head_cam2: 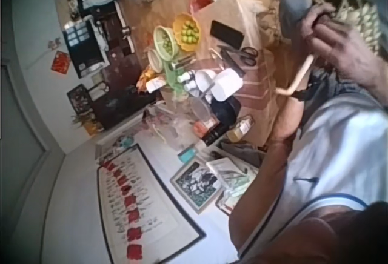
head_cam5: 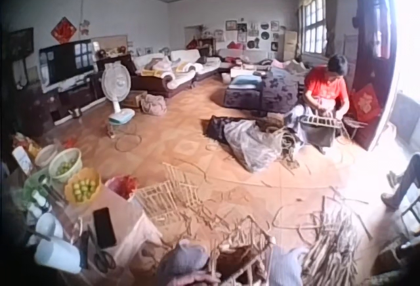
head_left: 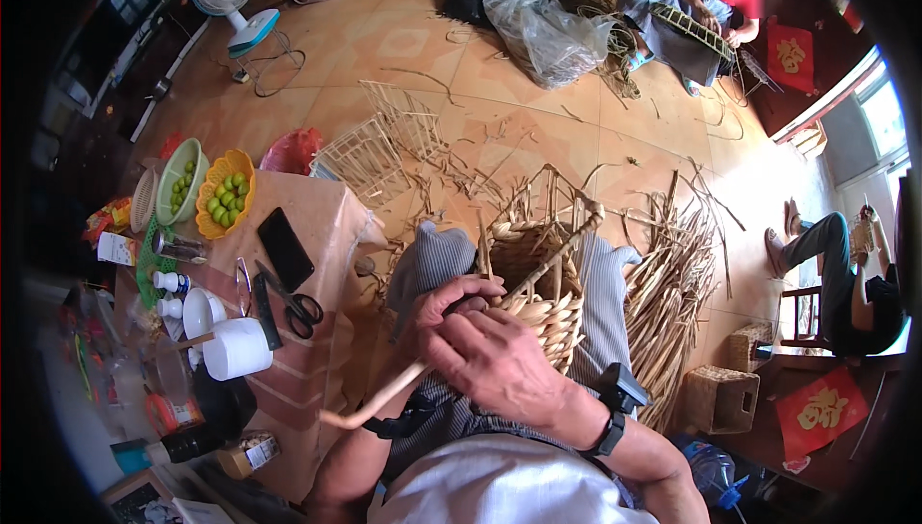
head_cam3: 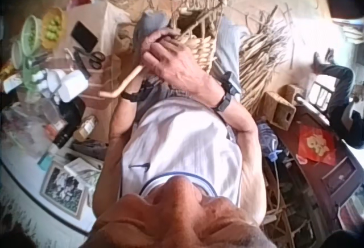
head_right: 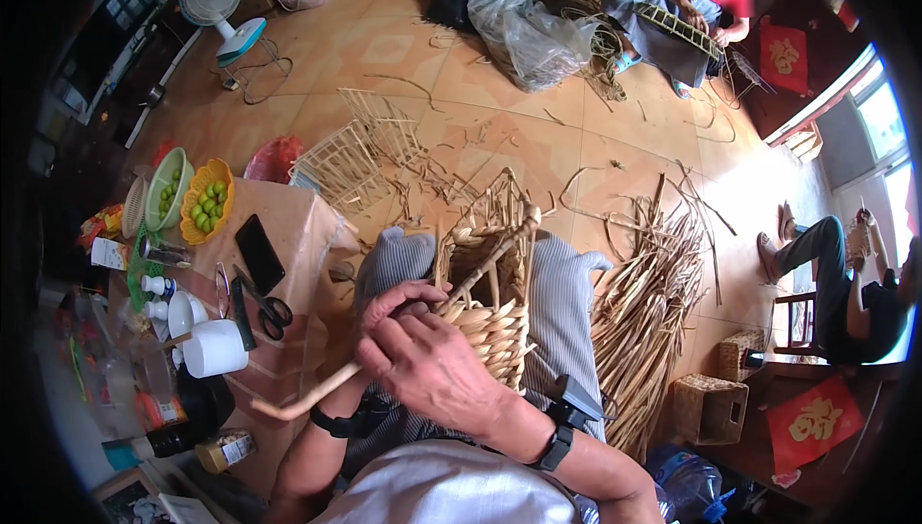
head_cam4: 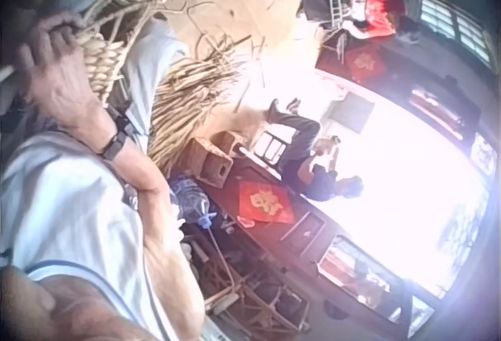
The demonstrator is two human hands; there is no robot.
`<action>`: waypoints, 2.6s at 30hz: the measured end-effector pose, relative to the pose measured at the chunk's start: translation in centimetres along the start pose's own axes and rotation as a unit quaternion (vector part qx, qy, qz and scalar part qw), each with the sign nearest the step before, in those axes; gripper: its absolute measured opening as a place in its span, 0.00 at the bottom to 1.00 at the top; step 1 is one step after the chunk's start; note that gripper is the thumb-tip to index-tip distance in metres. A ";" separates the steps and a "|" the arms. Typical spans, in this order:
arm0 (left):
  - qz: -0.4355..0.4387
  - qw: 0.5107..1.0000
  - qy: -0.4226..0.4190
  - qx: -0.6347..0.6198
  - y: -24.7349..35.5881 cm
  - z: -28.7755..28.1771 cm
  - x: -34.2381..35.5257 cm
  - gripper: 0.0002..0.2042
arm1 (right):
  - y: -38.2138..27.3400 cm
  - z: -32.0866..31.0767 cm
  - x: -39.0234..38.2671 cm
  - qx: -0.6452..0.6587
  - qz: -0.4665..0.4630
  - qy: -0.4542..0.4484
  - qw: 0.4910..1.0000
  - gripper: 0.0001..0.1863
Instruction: The recorder is weaving a basket using dried plant fibers.
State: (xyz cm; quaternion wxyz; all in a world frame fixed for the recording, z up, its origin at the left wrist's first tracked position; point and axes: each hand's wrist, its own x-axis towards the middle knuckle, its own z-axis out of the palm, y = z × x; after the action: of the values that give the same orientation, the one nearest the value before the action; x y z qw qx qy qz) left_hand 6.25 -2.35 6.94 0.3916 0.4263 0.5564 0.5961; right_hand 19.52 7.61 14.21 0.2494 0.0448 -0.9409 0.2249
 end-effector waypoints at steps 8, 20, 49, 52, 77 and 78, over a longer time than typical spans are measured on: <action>-0.110 0.981 0.001 -0.158 -0.9 0.4 2.8 0.12 | 0.9 -4.2 -3.8 -0.063 0.274 0.083 0.956 0.16; -0.060 0.978 0.149 -0.136 -0.1 2.8 1.8 0.08 | 2.4 -3.9 -4.5 0.031 0.292 0.051 0.954 0.17; -0.117 0.983 0.105 -0.097 2.5 4.0 1.7 0.08 | 0.5 -3.8 -6.4 -0.041 0.203 -0.032 0.978 0.26; -0.111 0.987 0.072 -0.091 3.4 3.5 1.0 0.12 | 0.4 -3.5 -6.7 -0.025 0.213 -0.005 0.977 0.27; -0.117 0.986 -0.078 -0.090 1.5 0.3 2.3 0.21 | 2.6 -5.4 -4.5 -0.060 0.150 -0.024 0.987 0.23; -0.070 0.989 -0.092 -0.092 1.2 0.1 1.6 0.22 | 2.3 -5.5 -4.1 -0.057 0.132 -0.026 0.989 0.22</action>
State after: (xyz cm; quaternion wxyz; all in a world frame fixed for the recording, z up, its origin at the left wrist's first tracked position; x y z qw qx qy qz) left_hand 5.79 -0.90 8.26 0.5195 0.4016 0.4896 0.5737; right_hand 25.16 12.05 15.52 0.1956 -0.0882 -0.9560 0.2002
